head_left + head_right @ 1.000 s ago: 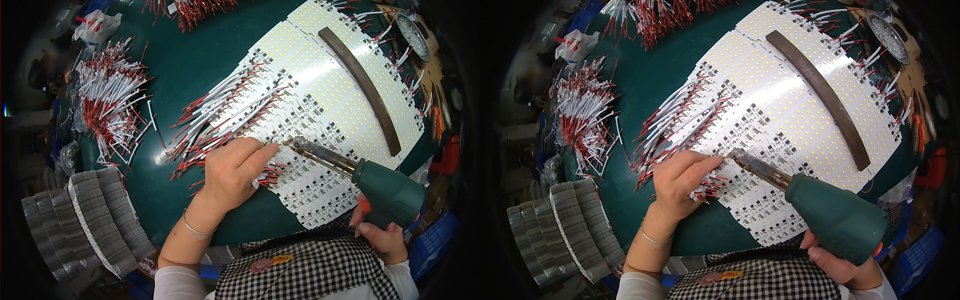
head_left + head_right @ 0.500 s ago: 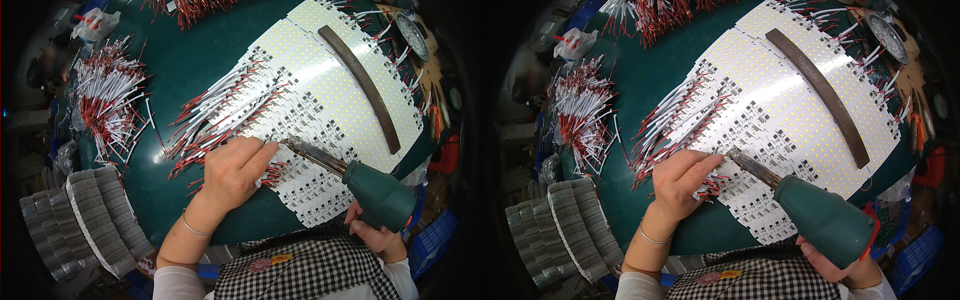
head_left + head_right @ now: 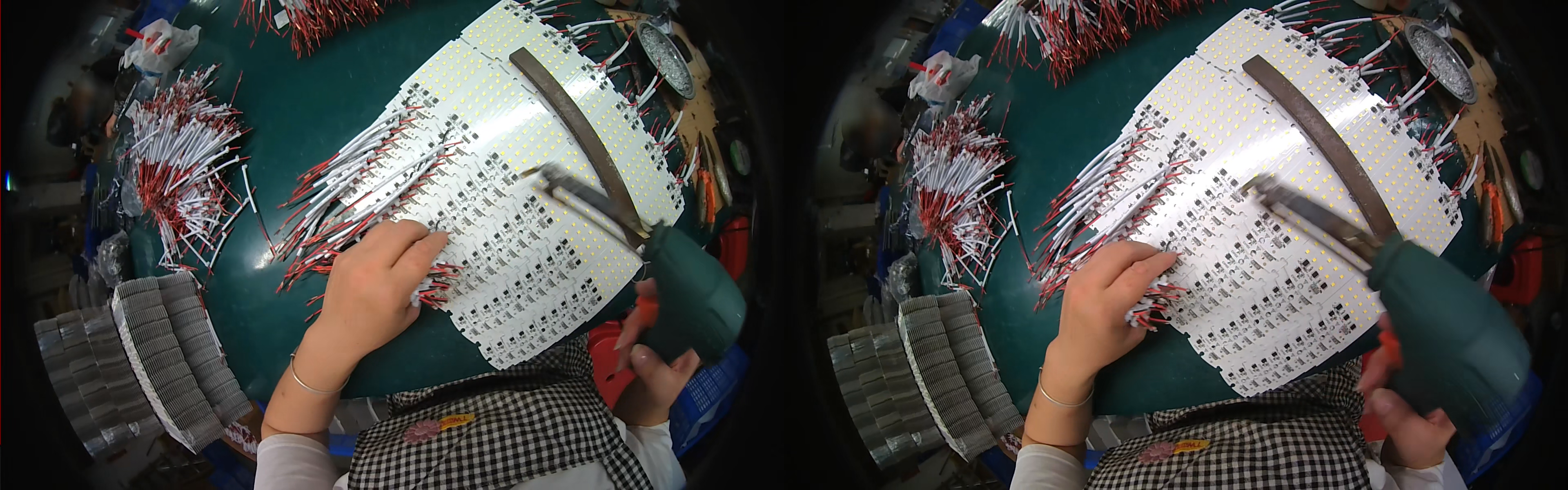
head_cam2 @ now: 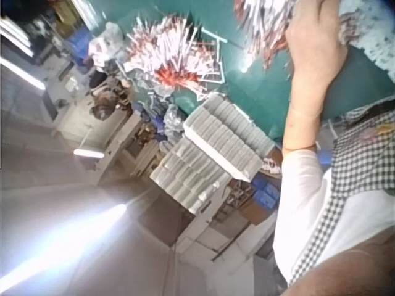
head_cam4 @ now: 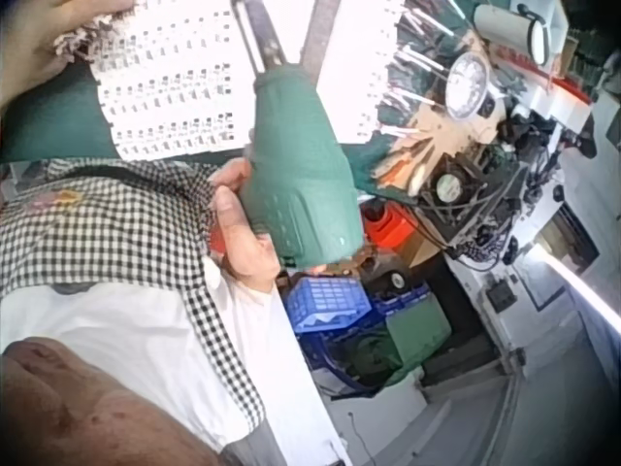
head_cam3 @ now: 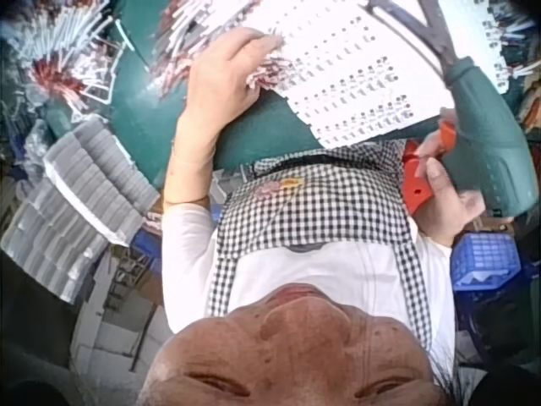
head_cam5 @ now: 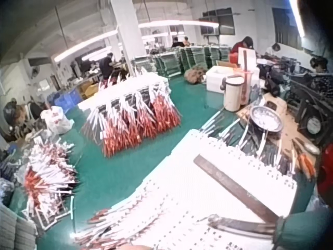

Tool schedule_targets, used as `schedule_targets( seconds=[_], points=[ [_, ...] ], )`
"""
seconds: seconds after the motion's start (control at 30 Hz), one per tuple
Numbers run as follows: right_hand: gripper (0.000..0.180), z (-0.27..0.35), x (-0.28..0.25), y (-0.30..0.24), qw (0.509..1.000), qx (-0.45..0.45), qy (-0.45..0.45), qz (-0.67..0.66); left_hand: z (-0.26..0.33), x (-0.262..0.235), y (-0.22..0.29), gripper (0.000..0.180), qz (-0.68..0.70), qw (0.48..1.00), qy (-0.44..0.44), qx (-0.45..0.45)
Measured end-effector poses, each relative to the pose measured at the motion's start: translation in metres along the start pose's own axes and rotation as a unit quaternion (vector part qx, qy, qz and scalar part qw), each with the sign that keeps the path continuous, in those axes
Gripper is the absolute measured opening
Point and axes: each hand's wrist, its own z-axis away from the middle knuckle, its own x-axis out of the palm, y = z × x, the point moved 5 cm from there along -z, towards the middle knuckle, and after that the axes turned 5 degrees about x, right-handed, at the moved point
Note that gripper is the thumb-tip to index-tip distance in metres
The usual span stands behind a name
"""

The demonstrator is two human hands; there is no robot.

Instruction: The person solders individual wires onto specific contact points on large LED panel boards using a manual soldering iron.

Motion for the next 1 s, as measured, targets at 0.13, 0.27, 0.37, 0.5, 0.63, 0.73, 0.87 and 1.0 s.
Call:
schedule_targets(
  seconds=[0.13,0.27,0.37,0.5,0.63,0.73,0.87,1.0],
  points=[
    [0.066,0.002,-0.015,-0.022,0.995,-0.092,0.041,-0.002,0.004,-0.023,-0.002,0.034,-0.019,0.990,0.115,-0.082],
    [0.070,-0.010,0.001,0.000,0.998,-0.056,-0.019,-0.031,0.000,-0.016,-0.009,0.015,0.116,0.965,0.186,-0.144],
    [0.064,-0.008,0.014,0.006,0.993,0.092,-0.042,-0.061,-0.008,-0.003,-0.010,0.017,0.063,0.987,0.116,-0.094],
    [0.071,-0.009,0.013,0.014,0.995,0.064,-0.040,-0.068,-0.009,0.006,-0.007,0.037,0.009,0.991,0.063,-0.117],
    [0.069,-0.011,0.011,0.018,0.995,0.060,-0.053,-0.058,-0.004,0.010,-0.008,0.047,-0.031,0.992,0.044,-0.113],
    [0.068,-0.013,0.016,0.018,0.993,0.080,-0.071,-0.054,-0.007,0.008,-0.003,0.047,-0.050,0.994,0.063,-0.070],
    [0.067,-0.012,0.017,0.021,0.992,0.094,-0.064,-0.054,-0.005,0.008,0.000,0.039,-0.092,0.993,0.064,-0.026],
    [0.068,-0.013,0.017,0.022,0.992,0.096,-0.077,-0.035,-0.002,0.011,-0.003,0.033,-0.096,0.994,0.052,-0.010]
  ],
)
